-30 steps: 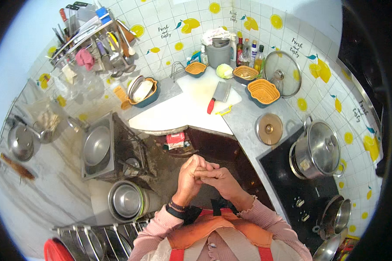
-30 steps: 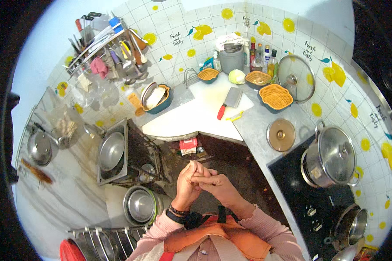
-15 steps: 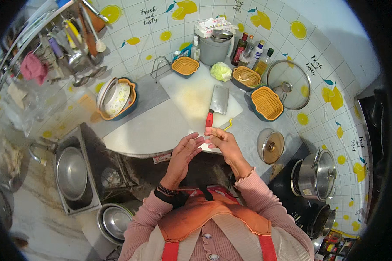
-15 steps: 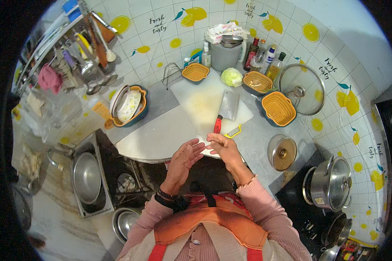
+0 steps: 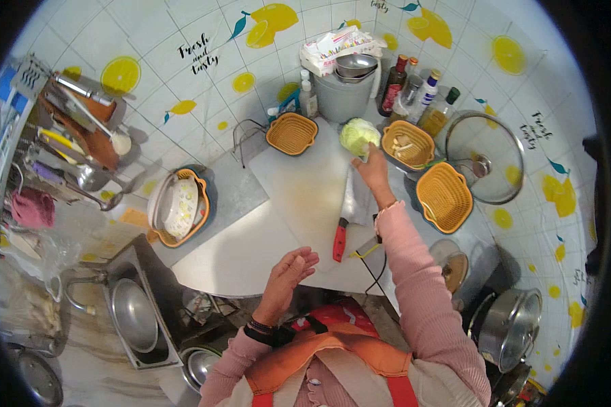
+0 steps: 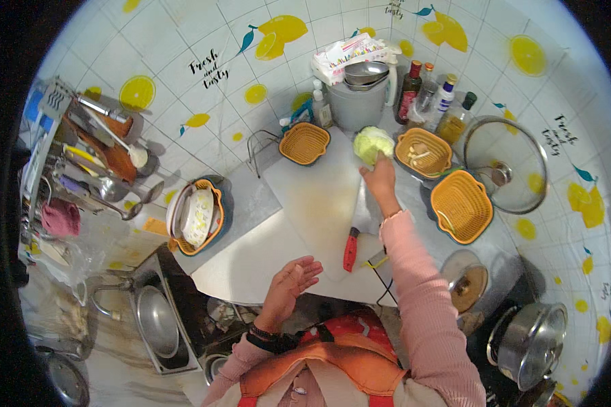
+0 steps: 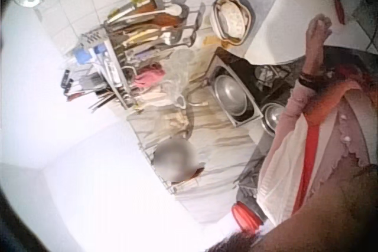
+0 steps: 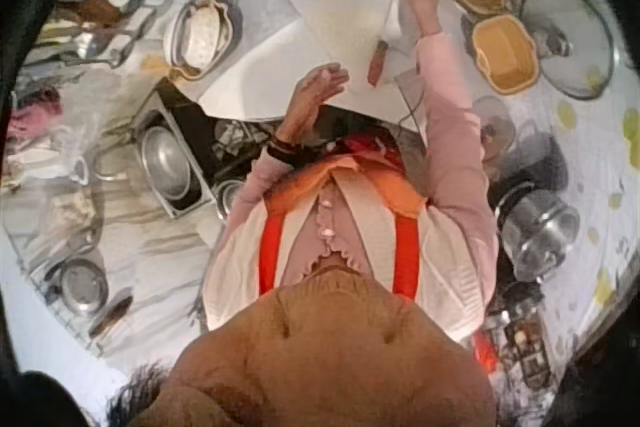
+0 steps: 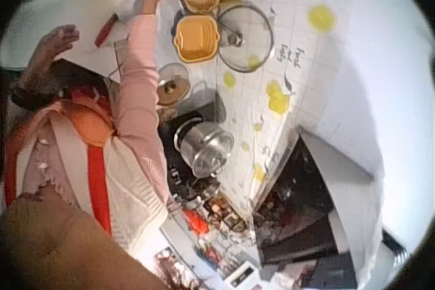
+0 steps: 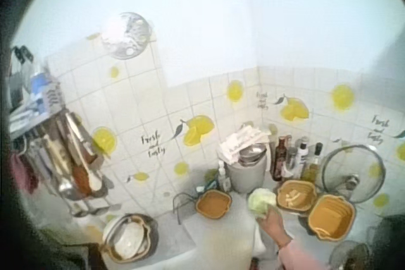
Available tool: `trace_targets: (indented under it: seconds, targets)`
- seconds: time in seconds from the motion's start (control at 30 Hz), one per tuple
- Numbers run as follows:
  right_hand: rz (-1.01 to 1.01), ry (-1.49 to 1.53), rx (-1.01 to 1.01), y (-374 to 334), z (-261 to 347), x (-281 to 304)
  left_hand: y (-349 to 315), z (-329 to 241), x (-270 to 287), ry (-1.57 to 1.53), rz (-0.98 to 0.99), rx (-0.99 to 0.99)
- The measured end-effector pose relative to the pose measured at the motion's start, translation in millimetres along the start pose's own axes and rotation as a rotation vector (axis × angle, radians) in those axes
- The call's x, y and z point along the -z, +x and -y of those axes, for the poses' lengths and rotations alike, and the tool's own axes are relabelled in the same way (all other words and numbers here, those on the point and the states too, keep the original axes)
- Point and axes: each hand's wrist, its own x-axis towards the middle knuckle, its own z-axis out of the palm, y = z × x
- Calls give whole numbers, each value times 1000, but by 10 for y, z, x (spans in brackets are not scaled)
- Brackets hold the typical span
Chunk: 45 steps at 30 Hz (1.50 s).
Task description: The person moves a pot on the stove, retrieves a kettle, and then prepares cabbage by peeling off outer leaves and washing them in a colander under running water. The person uses a knife to trim the cabbage core and places the leaves into a basket.
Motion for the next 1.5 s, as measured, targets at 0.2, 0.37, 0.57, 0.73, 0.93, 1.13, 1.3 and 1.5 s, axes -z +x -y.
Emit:
trace_targets:
  seconds: [0.2, 0.37, 0.57, 0.73, 0.93, 1.13, 1.3, 1.5]
  targets:
    - [31, -348, 171, 587, -155, -296, 191, -48, -82, 32, -25, 21]
    - [161, -473, 123, 799, -229, -378, 271, -60, -35, 31, -41, 26]
    - [199, -720, 191, 775, -213, -274, 354, -127, 9, 22, -35, 54]
    - [206, -697, 208, 732, -226, -186, 369, -173, 89, 0, -26, 56]
    - [81, -694, 231, 709, -215, -402, 341, -201, 238, 9, -40, 56]
    - [122, -569, 92, 741, -84, -271, 241, -260, 373, -12, -75, 21]
    - [5, 249, -118, 633, 144, -4, 321, -318, 443, 40, -84, -33]
    - [530, 1536, -458, -281, 455, 466, 666, -411, 332, -144, 57, -12]
